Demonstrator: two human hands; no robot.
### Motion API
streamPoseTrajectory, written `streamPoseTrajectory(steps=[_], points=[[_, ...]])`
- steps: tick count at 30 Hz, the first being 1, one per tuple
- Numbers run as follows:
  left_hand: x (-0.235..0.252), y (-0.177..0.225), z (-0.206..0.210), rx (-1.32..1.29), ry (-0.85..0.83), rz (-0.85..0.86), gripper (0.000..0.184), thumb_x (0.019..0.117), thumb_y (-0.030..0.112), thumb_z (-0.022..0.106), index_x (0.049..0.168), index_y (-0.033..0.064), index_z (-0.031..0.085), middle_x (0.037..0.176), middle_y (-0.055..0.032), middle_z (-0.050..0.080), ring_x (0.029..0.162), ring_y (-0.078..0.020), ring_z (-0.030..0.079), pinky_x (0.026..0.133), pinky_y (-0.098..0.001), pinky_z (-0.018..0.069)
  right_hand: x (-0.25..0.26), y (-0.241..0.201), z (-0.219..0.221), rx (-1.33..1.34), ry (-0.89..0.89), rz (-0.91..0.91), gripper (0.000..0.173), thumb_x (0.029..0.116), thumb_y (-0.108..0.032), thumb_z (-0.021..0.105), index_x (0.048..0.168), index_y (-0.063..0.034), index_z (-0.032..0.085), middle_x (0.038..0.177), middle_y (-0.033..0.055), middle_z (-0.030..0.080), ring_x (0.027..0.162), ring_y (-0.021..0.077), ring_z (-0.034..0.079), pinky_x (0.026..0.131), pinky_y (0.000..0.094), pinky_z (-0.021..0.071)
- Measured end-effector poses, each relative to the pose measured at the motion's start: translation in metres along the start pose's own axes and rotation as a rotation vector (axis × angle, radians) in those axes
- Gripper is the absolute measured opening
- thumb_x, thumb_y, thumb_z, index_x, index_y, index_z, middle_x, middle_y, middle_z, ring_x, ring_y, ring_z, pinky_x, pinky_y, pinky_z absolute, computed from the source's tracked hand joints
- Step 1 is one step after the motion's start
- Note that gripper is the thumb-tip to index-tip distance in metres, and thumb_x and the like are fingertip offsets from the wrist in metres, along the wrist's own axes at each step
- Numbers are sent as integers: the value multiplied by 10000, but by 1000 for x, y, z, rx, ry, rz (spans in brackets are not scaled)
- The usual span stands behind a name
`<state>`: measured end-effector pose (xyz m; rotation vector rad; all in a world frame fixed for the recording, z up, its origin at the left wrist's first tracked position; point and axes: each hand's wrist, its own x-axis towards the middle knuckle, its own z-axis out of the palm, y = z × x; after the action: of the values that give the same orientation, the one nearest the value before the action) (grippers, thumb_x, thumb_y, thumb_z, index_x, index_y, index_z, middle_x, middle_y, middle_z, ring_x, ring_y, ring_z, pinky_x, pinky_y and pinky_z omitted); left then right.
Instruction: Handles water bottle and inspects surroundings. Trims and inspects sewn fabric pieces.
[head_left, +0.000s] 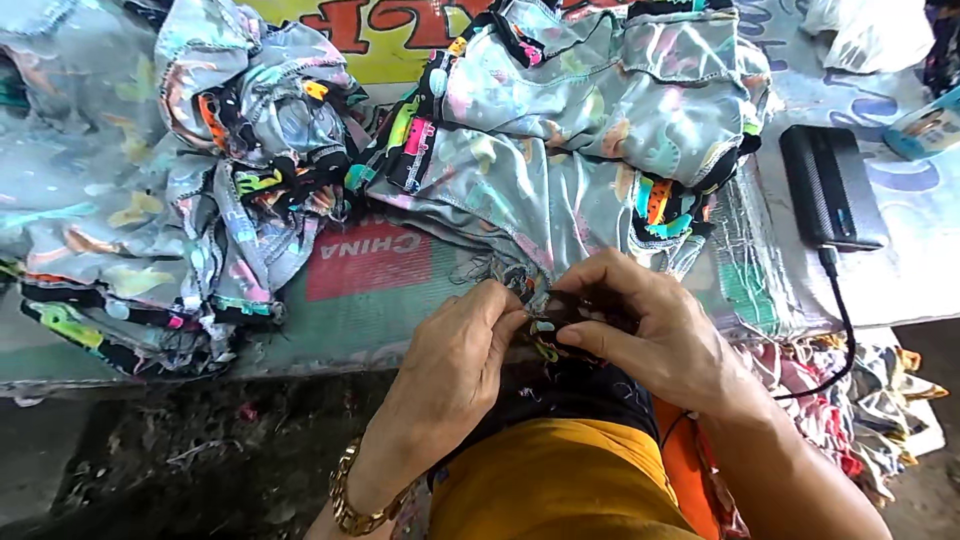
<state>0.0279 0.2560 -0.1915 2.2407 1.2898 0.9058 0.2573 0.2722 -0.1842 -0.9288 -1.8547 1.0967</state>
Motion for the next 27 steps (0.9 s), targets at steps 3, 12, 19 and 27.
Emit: streamPoseTrajectory(steps=[3,12,19,27], points=[[-2,-1,1,-86,-12,-28,256,1104,305,437,997,136,596,794,68,591,740,-10,570,681,-199,474,-4,0,4,-210,19,-47,209,957,-237,713,1130,-129,669,917,-79,671,761,-27,621,652,151,546],[-15,9,24,-141,268,16,210,1057,225,577,987,45,660,867,-15,665,834,-9,627,764,-149,513,-17,0,9,-548,100,-155,198,1000,-268,642,1114,-117,701,914,-18,681,778,58,644,620,238,511],[-21,14,43,80,439,173,166,1021,202,642,930,64,636,831,-53,675,809,-119,643,816,-257,500,-22,5,12,-571,146,-240,198,1003,-230,656,1113,-76,713,1008,45,738,911,98,701,713,249,555],[-20,15,48,114,456,244,148,1013,175,648,941,45,639,823,-72,678,770,-141,636,808,-290,492,-23,9,17,-593,196,-300,164,1018,-171,626,1072,-59,732,979,62,754,932,126,711,726,265,558]])
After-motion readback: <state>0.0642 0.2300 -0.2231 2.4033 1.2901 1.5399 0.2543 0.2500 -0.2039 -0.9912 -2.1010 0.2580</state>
